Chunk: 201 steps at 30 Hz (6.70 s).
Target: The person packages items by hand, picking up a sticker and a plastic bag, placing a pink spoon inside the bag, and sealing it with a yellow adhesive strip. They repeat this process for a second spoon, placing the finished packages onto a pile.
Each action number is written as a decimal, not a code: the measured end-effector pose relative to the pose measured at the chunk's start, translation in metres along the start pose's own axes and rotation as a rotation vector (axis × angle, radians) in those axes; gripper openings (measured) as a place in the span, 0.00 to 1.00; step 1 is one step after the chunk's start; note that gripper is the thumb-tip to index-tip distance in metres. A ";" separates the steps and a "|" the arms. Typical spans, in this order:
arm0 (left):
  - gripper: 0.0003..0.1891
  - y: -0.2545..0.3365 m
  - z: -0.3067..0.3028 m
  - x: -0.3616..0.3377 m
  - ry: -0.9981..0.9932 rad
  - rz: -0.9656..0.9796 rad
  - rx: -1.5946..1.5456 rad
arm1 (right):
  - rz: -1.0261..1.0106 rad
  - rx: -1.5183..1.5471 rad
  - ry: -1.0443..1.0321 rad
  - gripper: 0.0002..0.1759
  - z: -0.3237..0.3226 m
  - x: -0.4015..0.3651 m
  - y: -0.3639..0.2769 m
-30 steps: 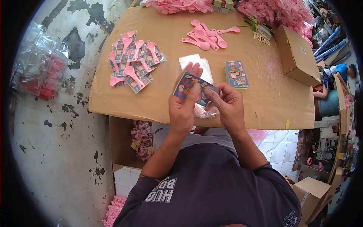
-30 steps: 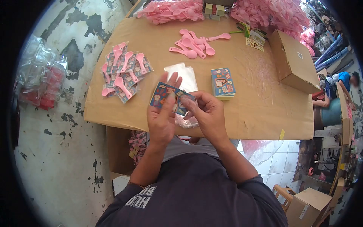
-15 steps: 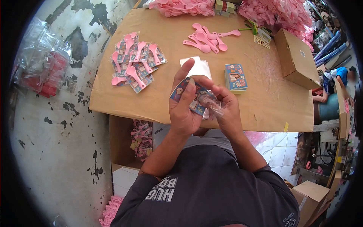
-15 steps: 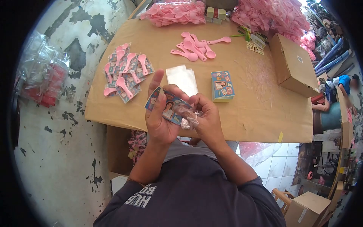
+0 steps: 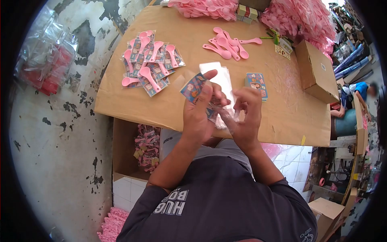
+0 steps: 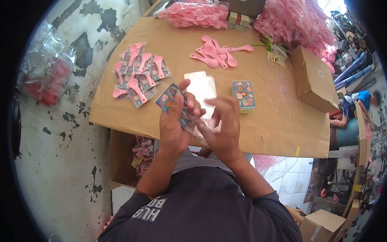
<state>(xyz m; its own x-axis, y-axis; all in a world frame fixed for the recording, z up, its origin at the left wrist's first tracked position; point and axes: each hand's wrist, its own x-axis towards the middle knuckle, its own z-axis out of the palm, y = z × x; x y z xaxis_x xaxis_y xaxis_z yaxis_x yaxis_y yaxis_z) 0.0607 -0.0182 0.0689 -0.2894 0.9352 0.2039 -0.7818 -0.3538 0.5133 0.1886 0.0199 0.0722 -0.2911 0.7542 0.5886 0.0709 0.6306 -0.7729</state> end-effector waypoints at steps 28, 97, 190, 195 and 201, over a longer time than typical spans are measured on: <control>0.22 0.035 -0.096 -0.004 0.273 -0.011 0.015 | 0.074 -0.719 -0.454 0.12 -0.059 0.223 0.238; 0.28 0.026 -0.021 -0.010 0.190 -0.338 -0.289 | -0.305 -0.359 -0.360 0.18 -0.029 0.024 -0.004; 0.03 0.021 -0.031 -0.040 -0.071 -0.065 0.560 | 0.297 0.450 -0.374 0.09 -0.053 0.004 0.000; 0.02 0.016 -0.030 -0.038 -0.089 -0.023 0.612 | 0.314 0.464 -0.359 0.02 -0.054 0.000 0.004; 0.17 0.018 -0.001 -0.036 -0.007 -0.180 0.537 | 0.406 0.589 -0.229 0.16 -0.045 -0.005 0.004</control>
<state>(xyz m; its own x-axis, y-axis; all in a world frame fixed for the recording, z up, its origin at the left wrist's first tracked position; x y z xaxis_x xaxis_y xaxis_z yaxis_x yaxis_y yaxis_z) 0.0564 -0.0580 0.0700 -0.1721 0.9820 0.0781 -0.4274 -0.1459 0.8922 0.2334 0.0273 0.0769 -0.5468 0.8090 0.2158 -0.2888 0.0597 -0.9555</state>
